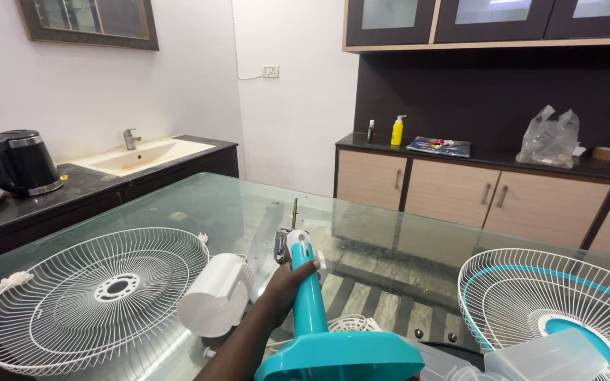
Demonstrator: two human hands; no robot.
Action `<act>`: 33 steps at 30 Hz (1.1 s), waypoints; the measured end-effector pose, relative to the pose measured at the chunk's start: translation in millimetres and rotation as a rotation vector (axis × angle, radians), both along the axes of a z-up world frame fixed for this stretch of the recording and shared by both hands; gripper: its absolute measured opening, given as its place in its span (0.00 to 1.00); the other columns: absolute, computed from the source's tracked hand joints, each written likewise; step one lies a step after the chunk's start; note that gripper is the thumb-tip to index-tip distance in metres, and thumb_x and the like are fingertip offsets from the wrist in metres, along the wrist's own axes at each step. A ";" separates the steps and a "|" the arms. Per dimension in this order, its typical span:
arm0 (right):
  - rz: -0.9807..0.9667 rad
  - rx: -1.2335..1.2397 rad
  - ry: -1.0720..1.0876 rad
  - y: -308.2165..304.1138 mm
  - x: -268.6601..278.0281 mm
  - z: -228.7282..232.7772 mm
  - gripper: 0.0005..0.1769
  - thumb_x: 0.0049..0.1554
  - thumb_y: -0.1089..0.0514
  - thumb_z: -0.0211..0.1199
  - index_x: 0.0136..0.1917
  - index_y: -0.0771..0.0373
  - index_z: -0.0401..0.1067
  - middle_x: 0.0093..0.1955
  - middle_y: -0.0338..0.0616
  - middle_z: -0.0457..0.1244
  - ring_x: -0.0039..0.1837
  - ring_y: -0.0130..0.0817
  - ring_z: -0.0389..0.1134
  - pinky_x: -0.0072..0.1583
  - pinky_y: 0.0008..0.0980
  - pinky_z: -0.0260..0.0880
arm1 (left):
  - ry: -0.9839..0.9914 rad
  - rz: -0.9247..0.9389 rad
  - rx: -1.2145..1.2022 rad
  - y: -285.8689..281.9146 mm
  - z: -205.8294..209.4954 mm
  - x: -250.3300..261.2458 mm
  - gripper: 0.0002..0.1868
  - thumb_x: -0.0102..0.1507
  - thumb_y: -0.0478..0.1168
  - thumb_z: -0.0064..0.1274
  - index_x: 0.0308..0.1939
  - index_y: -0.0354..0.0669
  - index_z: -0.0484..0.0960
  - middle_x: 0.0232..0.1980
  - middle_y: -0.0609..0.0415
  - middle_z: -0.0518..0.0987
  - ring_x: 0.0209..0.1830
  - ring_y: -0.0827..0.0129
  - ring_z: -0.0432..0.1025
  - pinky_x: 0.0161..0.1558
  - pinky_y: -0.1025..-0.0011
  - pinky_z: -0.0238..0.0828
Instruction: The person disassembles a small electric fan on a glass table. They use a screwdriver to remove screws from the motor housing, separate the casing, and detach the motor from the fan body, leaving the components on the table.
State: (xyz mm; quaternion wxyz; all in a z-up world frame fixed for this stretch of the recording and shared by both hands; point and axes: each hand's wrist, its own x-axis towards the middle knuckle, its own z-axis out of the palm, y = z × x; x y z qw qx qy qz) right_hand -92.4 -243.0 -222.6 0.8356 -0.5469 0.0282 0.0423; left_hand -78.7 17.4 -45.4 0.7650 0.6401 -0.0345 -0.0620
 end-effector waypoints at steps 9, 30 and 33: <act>-0.096 0.007 -0.002 13.8 -4.5 -9.2 0.47 0.60 0.29 0.39 0.71 0.71 0.66 0.67 0.60 0.68 0.70 0.48 0.68 0.70 0.46 0.65 | 0.063 -0.012 -0.057 0.2 -14.8 11.9 0.33 0.55 0.54 0.62 0.54 0.32 0.75 0.41 0.45 0.80 0.37 0.63 0.77 0.41 0.63 0.79; -0.189 -0.055 -0.066 12.4 -21.1 -7.4 0.49 0.60 0.26 0.36 0.70 0.69 0.67 0.65 0.57 0.69 0.67 0.45 0.69 0.68 0.44 0.66 | 0.116 -0.033 0.148 10.8 -13.7 15.3 0.46 0.59 0.71 0.50 0.61 0.30 0.75 0.51 0.39 0.81 0.49 0.55 0.79 0.50 0.61 0.78; -0.177 -0.058 -0.097 12.2 -14.5 3.3 0.49 0.60 0.25 0.36 0.69 0.69 0.67 0.65 0.56 0.69 0.67 0.45 0.69 0.67 0.44 0.66 | 0.104 -0.007 0.193 11.0 -10.0 18.4 0.47 0.62 0.72 0.46 0.64 0.30 0.72 0.55 0.37 0.79 0.52 0.52 0.78 0.53 0.59 0.78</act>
